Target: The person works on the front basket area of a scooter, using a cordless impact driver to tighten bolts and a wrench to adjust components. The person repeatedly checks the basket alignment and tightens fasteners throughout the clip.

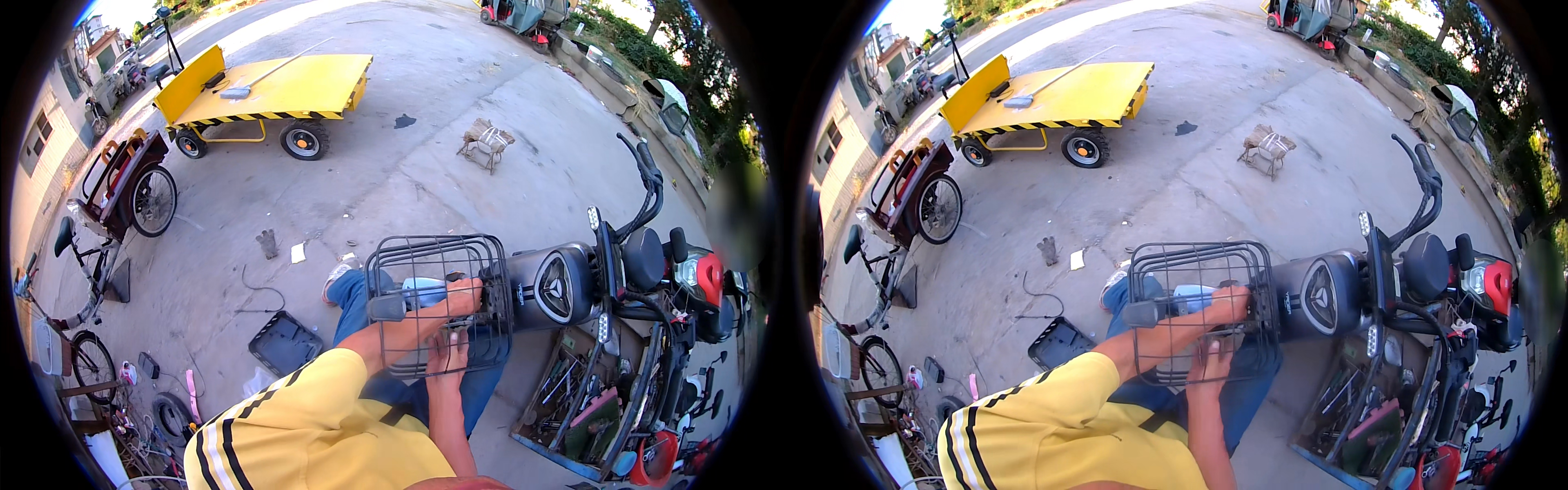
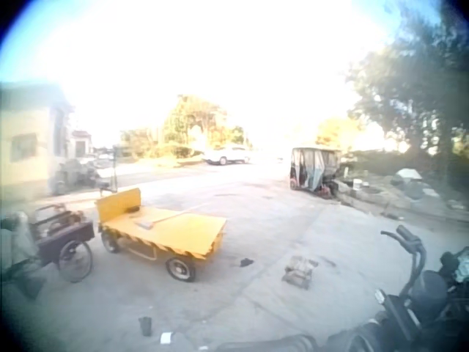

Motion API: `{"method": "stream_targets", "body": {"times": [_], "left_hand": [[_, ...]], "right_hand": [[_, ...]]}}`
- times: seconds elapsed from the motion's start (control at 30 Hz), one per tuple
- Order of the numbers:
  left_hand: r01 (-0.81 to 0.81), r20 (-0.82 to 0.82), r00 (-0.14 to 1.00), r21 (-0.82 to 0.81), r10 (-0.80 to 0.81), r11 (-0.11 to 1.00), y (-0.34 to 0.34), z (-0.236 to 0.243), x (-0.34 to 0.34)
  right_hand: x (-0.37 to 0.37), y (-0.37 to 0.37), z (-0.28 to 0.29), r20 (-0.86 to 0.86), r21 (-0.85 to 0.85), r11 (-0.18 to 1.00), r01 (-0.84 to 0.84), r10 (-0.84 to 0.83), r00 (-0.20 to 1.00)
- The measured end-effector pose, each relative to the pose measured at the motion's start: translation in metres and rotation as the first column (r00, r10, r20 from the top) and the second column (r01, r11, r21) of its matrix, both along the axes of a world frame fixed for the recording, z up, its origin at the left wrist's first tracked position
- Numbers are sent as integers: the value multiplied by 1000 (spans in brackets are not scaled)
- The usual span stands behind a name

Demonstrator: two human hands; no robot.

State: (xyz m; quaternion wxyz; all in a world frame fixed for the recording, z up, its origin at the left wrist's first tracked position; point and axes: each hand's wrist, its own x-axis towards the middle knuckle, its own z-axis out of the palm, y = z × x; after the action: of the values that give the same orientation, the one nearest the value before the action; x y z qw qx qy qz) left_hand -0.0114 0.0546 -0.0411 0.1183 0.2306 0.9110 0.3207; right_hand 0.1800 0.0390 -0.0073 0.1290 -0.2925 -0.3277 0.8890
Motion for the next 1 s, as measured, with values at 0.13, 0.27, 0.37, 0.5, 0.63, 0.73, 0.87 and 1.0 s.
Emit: {"method": "stream_targets", "body": {"times": [0.13,0.27,0.37,0.5,0.63,0.73,0.87,1.0], "left_hand": [[154,-68,985,-102,-162,983,15,-38,-17],[115,71,992,-203,-102,972,11,14,-5],[74,37,997,-162,-69,984,19,1,-8],[148,90,986,-59,-142,987,21,21,3],[257,178,952,-22,-249,966,9,-15,-20],[205,358,909,60,-213,977,-10,2,-17],[164,401,901,41,-167,986,-4,-4,-24],[150,356,923,13,-145,989,-1,-9,-28]], "right_hand": [[-55,18,-58,28,-333,942,51,-44,999],[-107,36,-82,198,-426,856,293,-228,953],[-111,36,-36,252,-330,874,356,-282,926],[-120,29,-85,262,-344,851,396,-318,911],[-122,35,-59,356,-321,818,477,-363,861],[-119,24,-40,277,-361,806,470,-389,879],[-121,26,-54,256,-416,772,481,-408,876],[-123,27,-64,227,-413,797,441,-379,897]]}}
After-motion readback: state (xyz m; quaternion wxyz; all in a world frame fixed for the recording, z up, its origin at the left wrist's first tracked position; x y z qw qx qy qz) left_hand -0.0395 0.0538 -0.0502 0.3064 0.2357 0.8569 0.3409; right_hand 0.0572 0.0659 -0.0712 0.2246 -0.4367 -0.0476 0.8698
